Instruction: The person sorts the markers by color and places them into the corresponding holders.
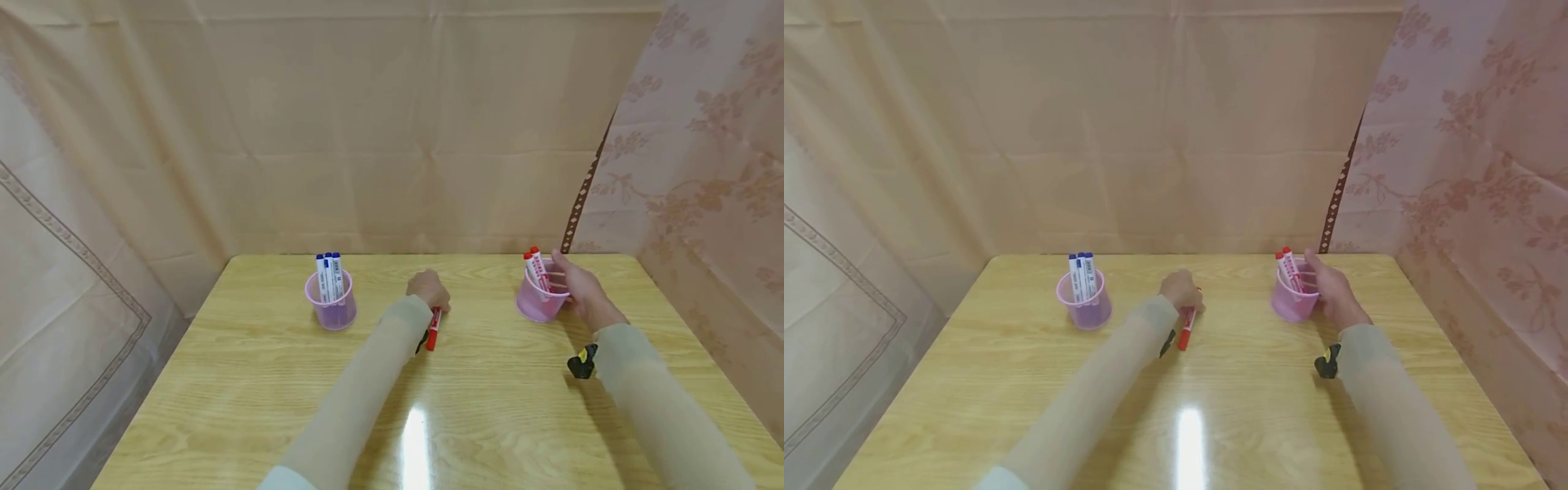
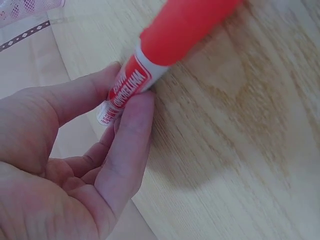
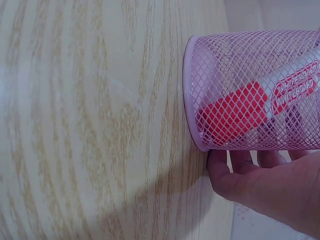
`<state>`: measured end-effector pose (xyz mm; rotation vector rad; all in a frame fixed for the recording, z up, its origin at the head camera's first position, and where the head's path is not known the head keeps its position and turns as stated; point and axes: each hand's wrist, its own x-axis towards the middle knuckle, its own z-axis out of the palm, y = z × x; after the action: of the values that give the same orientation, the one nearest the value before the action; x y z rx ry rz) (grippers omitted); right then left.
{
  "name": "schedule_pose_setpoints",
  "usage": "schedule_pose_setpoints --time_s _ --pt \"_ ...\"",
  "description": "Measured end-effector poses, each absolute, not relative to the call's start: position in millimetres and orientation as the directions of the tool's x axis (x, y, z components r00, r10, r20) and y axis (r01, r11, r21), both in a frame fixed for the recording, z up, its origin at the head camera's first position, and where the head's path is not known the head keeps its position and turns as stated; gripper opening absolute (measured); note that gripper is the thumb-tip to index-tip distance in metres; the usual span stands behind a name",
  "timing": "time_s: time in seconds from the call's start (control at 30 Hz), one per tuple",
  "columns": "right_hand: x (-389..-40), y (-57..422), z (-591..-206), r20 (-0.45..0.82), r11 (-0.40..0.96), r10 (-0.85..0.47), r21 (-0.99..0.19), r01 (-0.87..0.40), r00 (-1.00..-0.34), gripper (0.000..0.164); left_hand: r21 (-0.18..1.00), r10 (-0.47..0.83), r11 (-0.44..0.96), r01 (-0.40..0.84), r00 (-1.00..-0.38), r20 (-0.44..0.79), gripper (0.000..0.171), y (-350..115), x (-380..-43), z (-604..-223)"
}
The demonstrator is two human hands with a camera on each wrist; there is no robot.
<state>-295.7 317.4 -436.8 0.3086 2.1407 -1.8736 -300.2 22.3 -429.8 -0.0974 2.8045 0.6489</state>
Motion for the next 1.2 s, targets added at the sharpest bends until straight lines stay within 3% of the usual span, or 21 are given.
schedule_pose_setpoints --time_s 0.3,0.7,0.93,1.2 --pt "-300.1 313.8 -437.8 -0.339 0.075 -0.033 -0.939 0.336 -0.94 0.095 0.426 0.097 0.903 -0.051 -0.943 -0.319 0.028 16.8 -305.7 -428.5" --pt "-298.4 314.4 -439.2 -0.355 0.077 -0.033 -0.933 0.352 -0.934 0.097 0.727 0.192 0.65 -0.222 -0.877 -0.44 0.019 17.1 -289.2 -403.6" --pt "-298.2 313.4 -438.8 -0.35 0.09 -0.034 -0.934 0.346 -0.936 0.097 0.759 0.287 0.62 -0.2 -0.842 -0.457 0.017 19.1 -291.2 -403.4" --pt "-298.3 310.7 -438.4 -0.353 0.089 -0.032 -0.933 0.35 -0.935 0.097 0.884 0.454 0.34 -0.319 -0.768 -0.452 0.011 23.3 -306.6 -414.2"
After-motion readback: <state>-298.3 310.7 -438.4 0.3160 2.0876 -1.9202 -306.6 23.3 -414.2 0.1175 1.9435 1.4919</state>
